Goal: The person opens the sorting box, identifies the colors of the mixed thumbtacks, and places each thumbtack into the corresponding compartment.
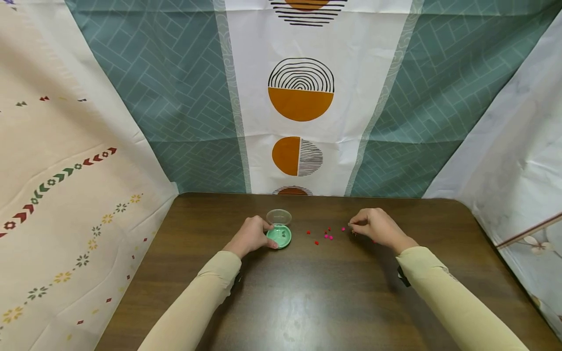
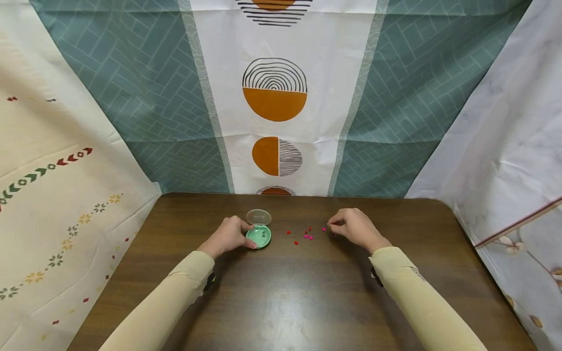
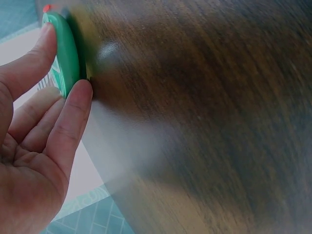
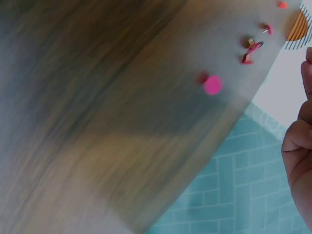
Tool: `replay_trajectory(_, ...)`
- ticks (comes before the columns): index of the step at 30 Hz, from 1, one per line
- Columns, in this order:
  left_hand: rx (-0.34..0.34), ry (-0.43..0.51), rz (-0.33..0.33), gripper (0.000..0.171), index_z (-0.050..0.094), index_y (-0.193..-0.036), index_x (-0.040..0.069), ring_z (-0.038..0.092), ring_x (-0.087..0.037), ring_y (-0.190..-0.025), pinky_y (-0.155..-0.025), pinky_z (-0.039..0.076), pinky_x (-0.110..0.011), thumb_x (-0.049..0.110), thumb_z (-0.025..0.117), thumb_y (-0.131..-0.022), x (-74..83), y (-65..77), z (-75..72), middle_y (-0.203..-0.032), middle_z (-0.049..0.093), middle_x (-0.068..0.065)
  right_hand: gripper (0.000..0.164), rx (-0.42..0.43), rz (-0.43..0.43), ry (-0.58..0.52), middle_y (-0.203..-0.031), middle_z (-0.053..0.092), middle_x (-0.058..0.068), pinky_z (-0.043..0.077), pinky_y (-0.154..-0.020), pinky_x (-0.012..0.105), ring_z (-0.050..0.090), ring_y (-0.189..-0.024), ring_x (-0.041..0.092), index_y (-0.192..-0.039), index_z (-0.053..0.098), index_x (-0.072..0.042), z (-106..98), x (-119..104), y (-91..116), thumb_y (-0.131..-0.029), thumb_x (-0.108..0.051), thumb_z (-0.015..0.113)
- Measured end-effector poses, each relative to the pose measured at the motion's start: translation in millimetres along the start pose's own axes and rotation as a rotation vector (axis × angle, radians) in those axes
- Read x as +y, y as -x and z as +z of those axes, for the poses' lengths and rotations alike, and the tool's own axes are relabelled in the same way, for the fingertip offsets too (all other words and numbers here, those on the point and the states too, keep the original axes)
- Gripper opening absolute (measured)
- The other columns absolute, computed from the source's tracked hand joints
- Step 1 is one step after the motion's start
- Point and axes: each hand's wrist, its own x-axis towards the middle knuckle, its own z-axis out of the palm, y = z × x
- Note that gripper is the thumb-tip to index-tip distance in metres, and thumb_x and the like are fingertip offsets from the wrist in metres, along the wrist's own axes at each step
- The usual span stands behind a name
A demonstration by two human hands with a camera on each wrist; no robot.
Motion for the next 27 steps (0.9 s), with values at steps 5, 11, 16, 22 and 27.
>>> replay_trajectory(5, -0.009, 0.002, -0.016, 0.06, 0.069, -0.109, 0.01, 0.055, -0.012, -0.102, -0.082, 0.043, -0.026, 0.037, 0.086, -0.058, -0.1, 1.3, -0.2, -0.104, 0.065, 0.001, 0.01, 0.055, -0.033, -0.1, -0.083, 0.061, -0.016, 0.044, -0.053, 0.027, 0.055, -0.061, 0.006, -0.089, 0.071, -0.025, 6, -12, -9, -0.082, -0.018, 0.071)
replay_trajectory(11, -0.009, 0.007, -0.016, 0.06, 0.069, -0.109, 0.01, 0.055, -0.013, -0.102, -0.082, 0.044, -0.027, 0.037, 0.086, -0.058, -1.4, 2.7, -1.5, -0.105, 0.065, 0.001, 0.013, 0.089, -0.058, -0.17, -0.088, 0.061, -0.015, 0.045, -0.051, 0.026, 0.056, -0.059, 0.009, -0.091, 0.071, -0.028, 17, -26, -21, -0.084, -0.017, 0.07)
replay_trajectory(16, -0.012, 0.002, -0.03, 0.061, 0.068, -0.11, 0.01, 0.055, -0.013, -0.102, -0.08, 0.044, -0.025, 0.037, 0.086, -0.058, -1.5, 2.9, -3.2, -0.106, 0.065, 0.001, 0.01, 0.114, -0.127, -0.149, -0.088, 0.06, -0.018, 0.045, -0.058, 0.025, 0.053, -0.069, 0.002, -0.091, 0.071, -0.028, 32, -41, -36, -0.084, -0.021, 0.069)
replay_trajectory(22, -0.016, -0.008, -0.02, 0.061, 0.068, -0.11, 0.01, 0.055, -0.013, -0.102, -0.081, 0.043, -0.025, 0.037, 0.086, -0.059, 0.5, 1.0, -4.1, -0.107, 0.065, 0.001, 0.009, 0.098, -0.18, -0.109, -0.084, 0.057, -0.022, 0.044, -0.058, 0.023, 0.05, -0.069, 0.0, -0.09, 0.072, -0.029, 55, -63, -55, -0.085, -0.023, 0.068)
replay_trajectory(27, -0.008, -0.022, 0.005, 0.06, 0.069, -0.109, 0.011, 0.055, -0.012, -0.101, -0.081, 0.043, -0.025, 0.039, 0.086, -0.058, 1.2, -0.6, -2.6, -0.105, 0.065, 0.002, 0.008, 0.064, -0.225, -0.036, -0.078, 0.05, -0.021, 0.04, -0.056, 0.021, 0.046, -0.064, 0.0, -0.091, 0.074, -0.023, 78, -79, -66, -0.084, -0.023, 0.069)
